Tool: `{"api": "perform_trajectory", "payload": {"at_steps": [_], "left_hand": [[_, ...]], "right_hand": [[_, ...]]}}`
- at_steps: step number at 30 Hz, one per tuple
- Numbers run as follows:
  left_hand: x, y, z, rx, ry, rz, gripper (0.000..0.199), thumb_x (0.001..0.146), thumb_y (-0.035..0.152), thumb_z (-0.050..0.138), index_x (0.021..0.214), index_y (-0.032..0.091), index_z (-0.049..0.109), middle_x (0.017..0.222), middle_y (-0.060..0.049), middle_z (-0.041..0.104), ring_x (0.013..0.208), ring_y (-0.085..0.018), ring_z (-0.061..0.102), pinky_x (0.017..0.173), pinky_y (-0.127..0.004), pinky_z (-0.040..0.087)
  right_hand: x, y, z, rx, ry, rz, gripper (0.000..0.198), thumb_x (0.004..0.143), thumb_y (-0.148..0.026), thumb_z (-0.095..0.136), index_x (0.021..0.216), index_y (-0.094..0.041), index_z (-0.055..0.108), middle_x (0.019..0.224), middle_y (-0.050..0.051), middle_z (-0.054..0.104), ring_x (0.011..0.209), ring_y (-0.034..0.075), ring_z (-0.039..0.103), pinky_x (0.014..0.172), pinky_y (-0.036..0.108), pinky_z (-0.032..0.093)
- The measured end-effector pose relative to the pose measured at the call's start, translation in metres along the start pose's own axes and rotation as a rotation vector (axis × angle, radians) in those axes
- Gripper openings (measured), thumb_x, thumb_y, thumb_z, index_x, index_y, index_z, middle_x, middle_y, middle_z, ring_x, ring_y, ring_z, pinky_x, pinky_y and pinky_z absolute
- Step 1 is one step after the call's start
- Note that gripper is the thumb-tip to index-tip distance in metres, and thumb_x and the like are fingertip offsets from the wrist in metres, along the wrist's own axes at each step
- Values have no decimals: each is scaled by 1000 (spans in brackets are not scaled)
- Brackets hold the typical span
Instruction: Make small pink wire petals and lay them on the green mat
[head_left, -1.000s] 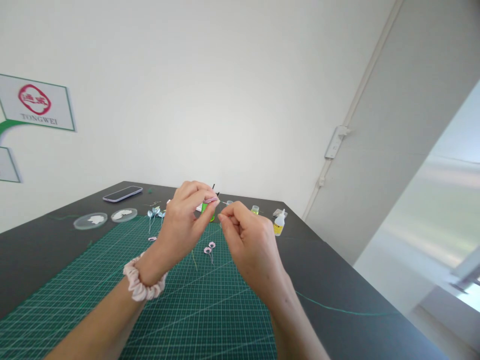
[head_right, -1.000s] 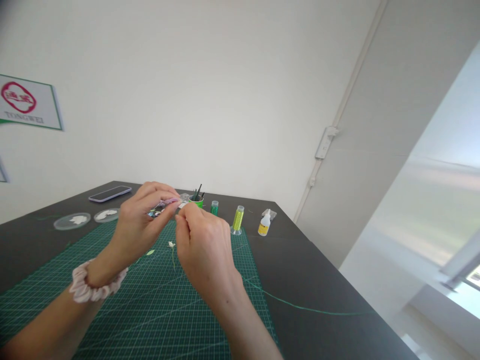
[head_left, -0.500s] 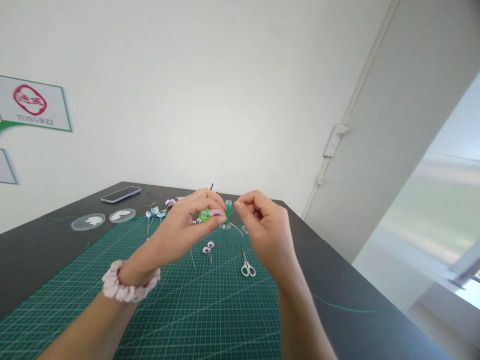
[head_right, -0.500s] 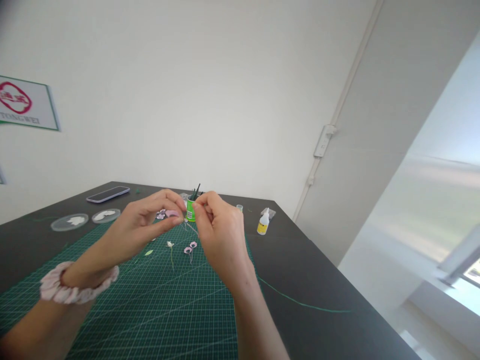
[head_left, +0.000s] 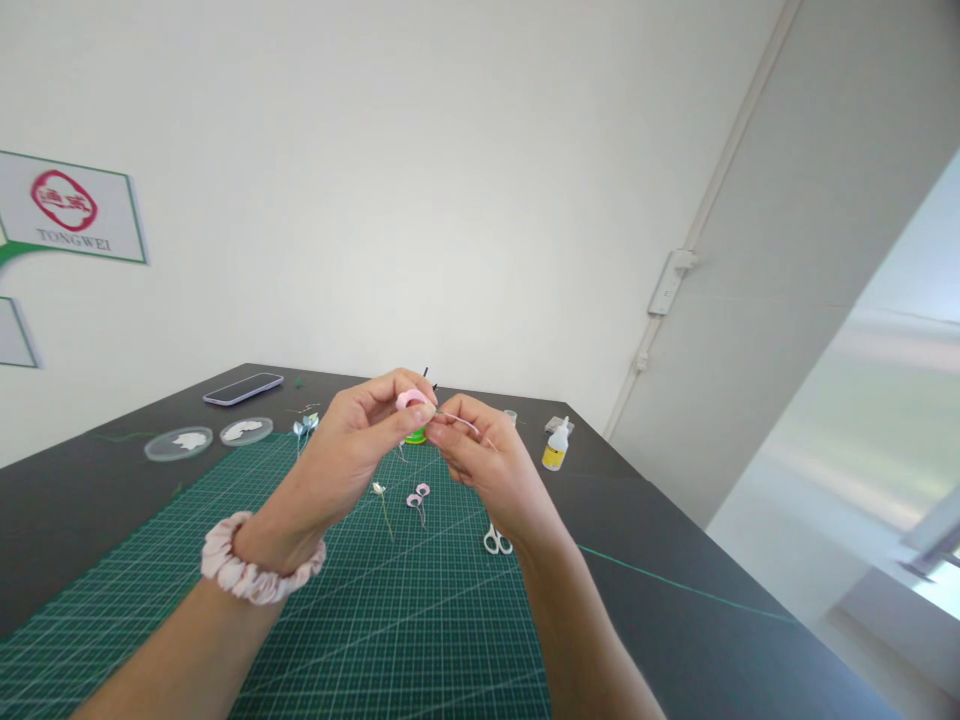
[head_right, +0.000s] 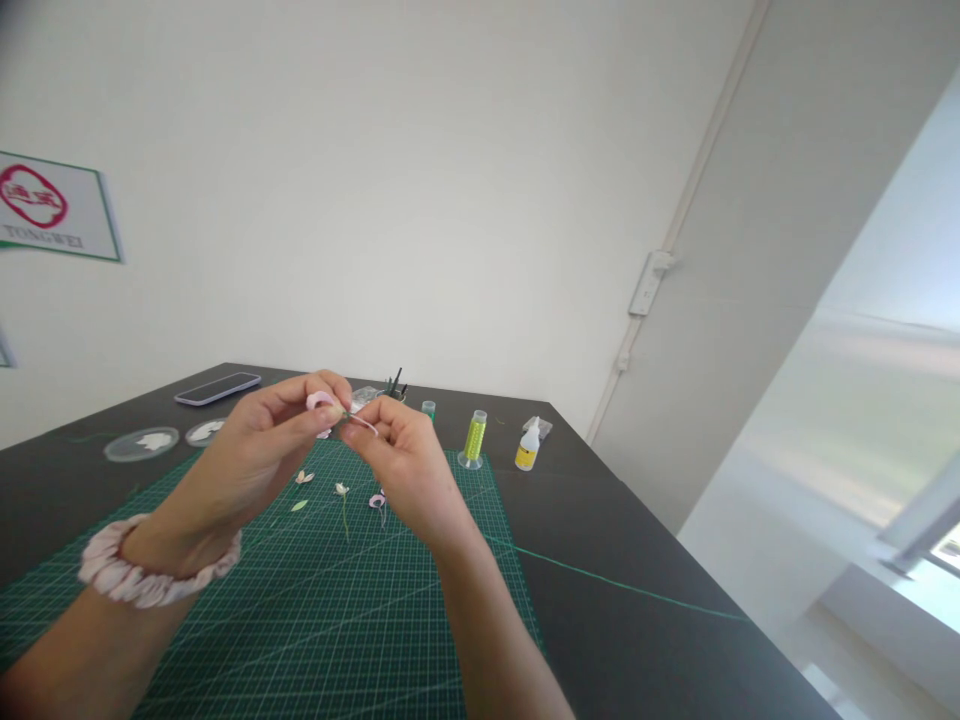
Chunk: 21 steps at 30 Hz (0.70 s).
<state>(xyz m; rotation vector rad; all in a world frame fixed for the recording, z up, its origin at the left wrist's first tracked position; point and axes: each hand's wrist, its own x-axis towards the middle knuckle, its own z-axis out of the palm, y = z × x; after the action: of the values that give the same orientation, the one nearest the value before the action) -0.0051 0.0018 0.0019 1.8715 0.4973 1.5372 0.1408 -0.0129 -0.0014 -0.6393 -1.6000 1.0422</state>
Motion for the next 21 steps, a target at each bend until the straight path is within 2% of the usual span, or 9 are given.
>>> {"api": "perform_trajectory", "payload": {"at_steps": [5,10,15,21], "left_hand": [[0,3,2,324,196,147,13,85,19,54,72,20,54,79,-1,56,75,-14,52,73,-31,45],[0,0,2,544,260,293,14,86,13,52,73,20,52,82,-1,58,80,-14,55,76,-30,46],[0,-3,-1,698,234,405,15,88,11,52,75,18,54,83,-1,60,83,-14,57,77,-29,45],[0,0,-1,694,156,392,16,89,10,53,75,17,54,83,-1,62,83,-14,56,77,-28,44]], "right_hand": [[-2,0,12,-4,-47,-8,22,80,-29,61,66,-21,46,50,-11,32,45,7,23,42,22,18],[-7,0,18,-166,13,-80,19,83,-22,54,66,-20,46,50,-10,33,45,7,26,44,23,20],[-14,-1,18,-523,144,-236,19,87,-18,51,69,-20,47,53,-8,38,48,8,32,47,24,22],[-17,-9,6,-632,238,-333,17,90,-17,49,74,-19,50,53,-9,39,45,7,33,45,23,25]]}}
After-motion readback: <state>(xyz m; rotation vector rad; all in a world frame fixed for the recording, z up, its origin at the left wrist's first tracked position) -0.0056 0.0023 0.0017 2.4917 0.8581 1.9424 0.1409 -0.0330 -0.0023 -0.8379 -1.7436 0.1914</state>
